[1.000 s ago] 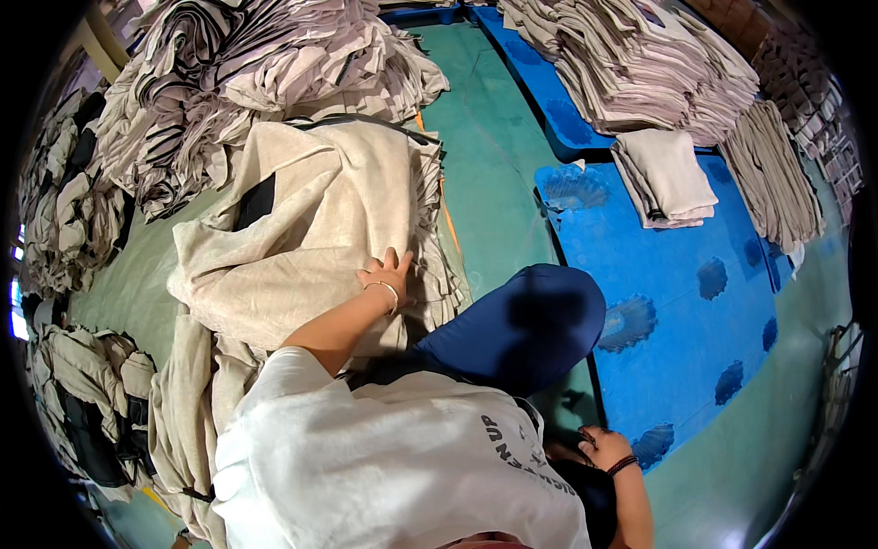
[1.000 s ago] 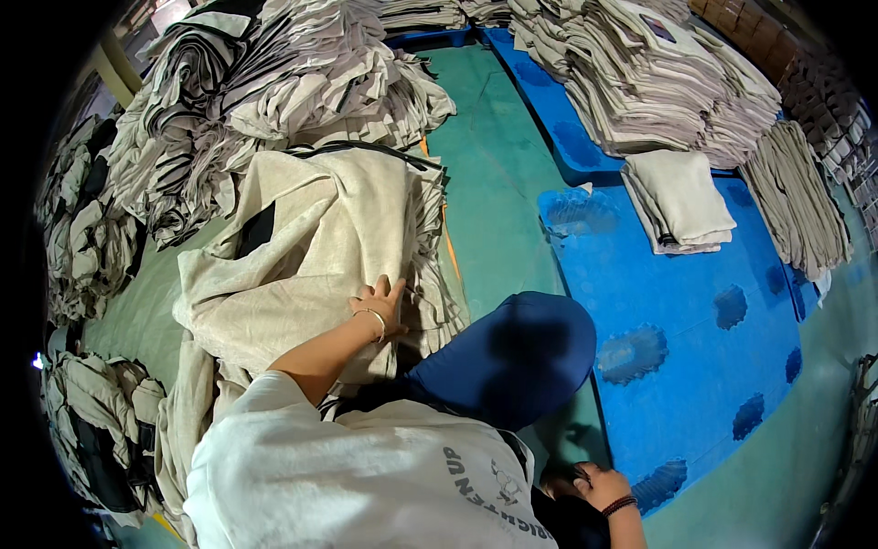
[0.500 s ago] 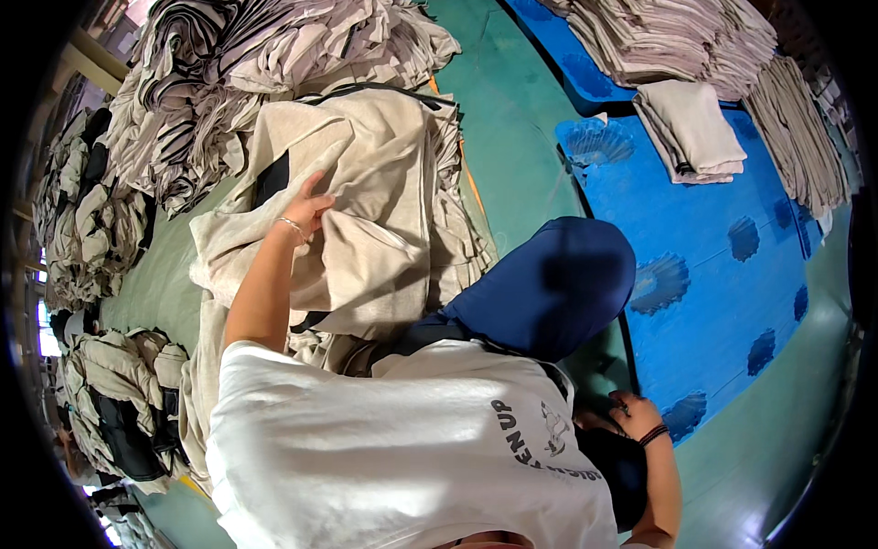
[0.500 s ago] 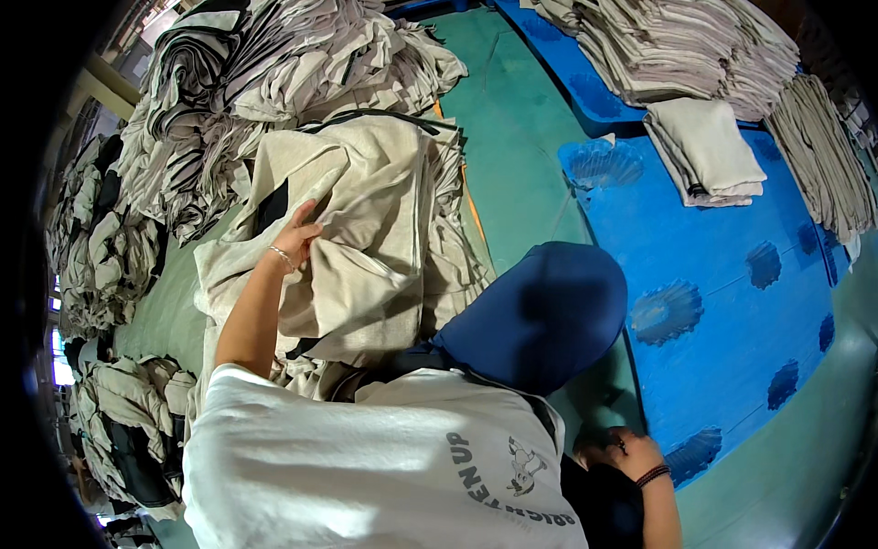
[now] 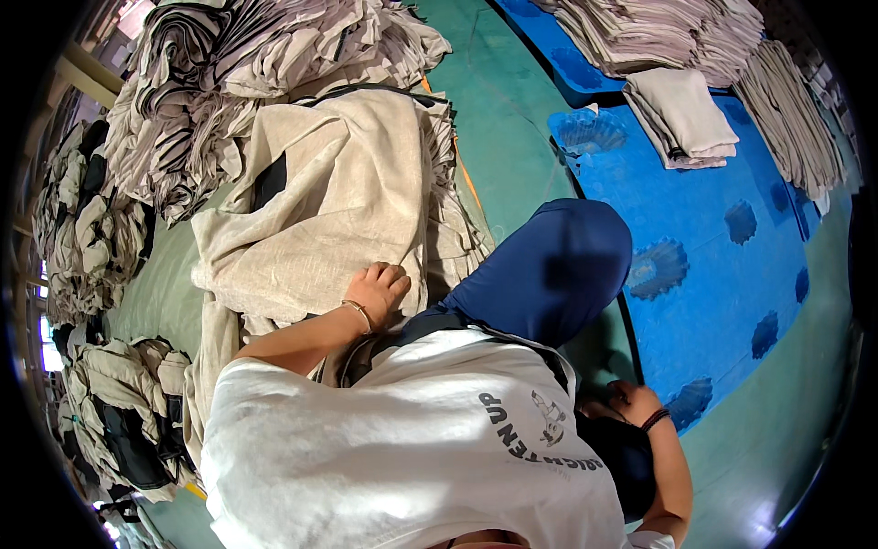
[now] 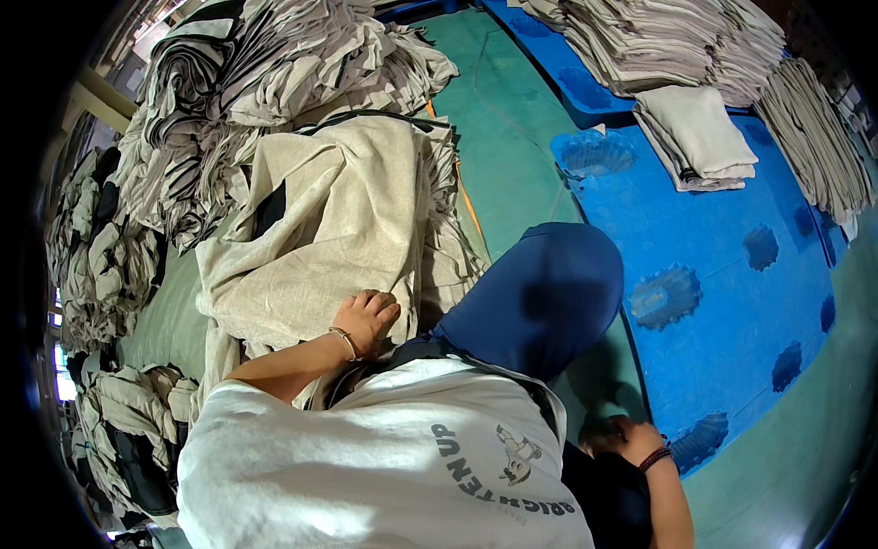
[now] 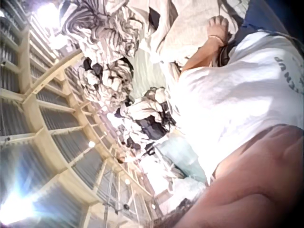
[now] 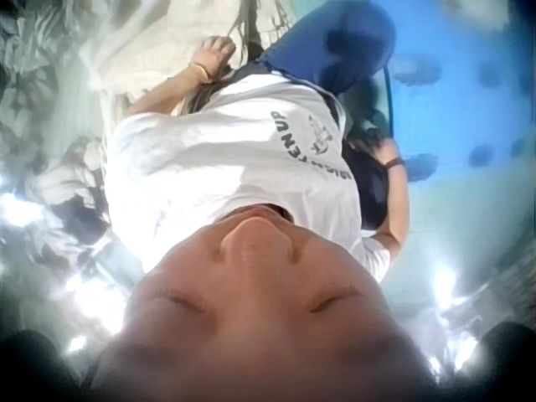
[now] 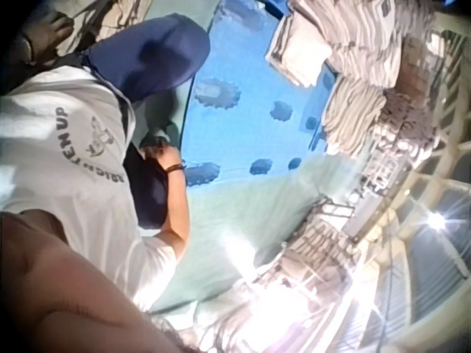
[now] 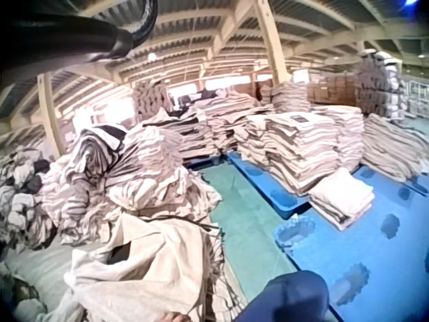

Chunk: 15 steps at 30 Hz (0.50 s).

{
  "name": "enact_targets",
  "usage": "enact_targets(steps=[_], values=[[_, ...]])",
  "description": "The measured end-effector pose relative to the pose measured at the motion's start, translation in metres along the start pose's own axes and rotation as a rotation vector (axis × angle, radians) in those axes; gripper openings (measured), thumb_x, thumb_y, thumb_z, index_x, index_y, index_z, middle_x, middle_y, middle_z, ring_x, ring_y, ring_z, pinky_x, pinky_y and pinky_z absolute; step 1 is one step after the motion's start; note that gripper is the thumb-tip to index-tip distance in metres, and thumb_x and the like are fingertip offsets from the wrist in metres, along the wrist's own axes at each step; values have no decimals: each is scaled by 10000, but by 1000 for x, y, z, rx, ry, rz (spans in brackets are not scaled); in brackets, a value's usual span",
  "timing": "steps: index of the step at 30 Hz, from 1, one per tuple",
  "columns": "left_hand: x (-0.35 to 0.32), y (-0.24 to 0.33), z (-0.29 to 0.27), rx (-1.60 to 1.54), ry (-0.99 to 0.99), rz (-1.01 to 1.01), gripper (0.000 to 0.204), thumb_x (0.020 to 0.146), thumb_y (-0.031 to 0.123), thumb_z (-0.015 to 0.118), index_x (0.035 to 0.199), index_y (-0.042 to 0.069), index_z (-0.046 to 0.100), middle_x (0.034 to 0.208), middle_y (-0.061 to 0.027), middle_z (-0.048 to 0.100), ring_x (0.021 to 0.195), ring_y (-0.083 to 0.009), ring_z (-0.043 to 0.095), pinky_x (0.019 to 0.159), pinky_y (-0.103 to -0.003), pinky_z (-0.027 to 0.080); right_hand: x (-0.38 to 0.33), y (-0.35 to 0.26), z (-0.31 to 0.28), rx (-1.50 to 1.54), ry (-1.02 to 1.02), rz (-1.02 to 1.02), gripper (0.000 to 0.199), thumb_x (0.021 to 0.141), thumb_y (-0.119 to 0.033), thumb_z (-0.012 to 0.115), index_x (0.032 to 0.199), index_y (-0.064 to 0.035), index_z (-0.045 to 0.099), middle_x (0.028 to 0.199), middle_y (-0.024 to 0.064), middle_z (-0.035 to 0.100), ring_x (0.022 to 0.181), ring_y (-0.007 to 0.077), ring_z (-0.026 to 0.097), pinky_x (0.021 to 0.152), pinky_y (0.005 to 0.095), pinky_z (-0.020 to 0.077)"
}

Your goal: The person picks up and lays out textile cushion covers on a pallet, opening the zippers and smoothing the fabric by hand to inspect the interior and seams.

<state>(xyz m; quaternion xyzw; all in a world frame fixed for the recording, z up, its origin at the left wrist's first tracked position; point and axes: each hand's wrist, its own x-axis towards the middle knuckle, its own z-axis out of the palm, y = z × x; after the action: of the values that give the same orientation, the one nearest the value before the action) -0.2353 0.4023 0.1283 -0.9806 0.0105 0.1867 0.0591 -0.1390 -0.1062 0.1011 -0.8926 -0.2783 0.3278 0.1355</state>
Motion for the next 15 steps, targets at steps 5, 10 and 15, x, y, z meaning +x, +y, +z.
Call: enact_targets(steps=[5, 10, 15], values=[[37, -28, -29, -144, -149, -378, 260, 726, 178, 474, 938, 111, 608, 872, -154, 618, 793, -298, 602, 693, -389, 478, 1, -3, 0, 8, -5, 7, 320, 710, -244, 583, 998, -106, 581, 800, 136, 613, 729, 318, 592, 640, 389, 476], [47, -123, -74, -1587, 471, -467, 116, 722, 36, 542, 823, 17, 596, 729, -48, 598, 617, -127, 555, 566, -251, 449, 4, 0, -2, 96, 36, -17, 301, 716, -219, 590, 992, -99, 584, 788, 118, 617, 704, 284, 599, 623, 356, 479], [16, -135, -132, -1858, 557, -156, 320, 694, 9, 559, 1011, -28, 533, 895, -102, 611, 752, -194, 605, 696, -284, 487, 13, -31, -33, 405, 173, -55, 208, 761, -68, 554, 965, -36, 578, 788, 95, 630, 696, 167, 609, 602, 284, 469]])
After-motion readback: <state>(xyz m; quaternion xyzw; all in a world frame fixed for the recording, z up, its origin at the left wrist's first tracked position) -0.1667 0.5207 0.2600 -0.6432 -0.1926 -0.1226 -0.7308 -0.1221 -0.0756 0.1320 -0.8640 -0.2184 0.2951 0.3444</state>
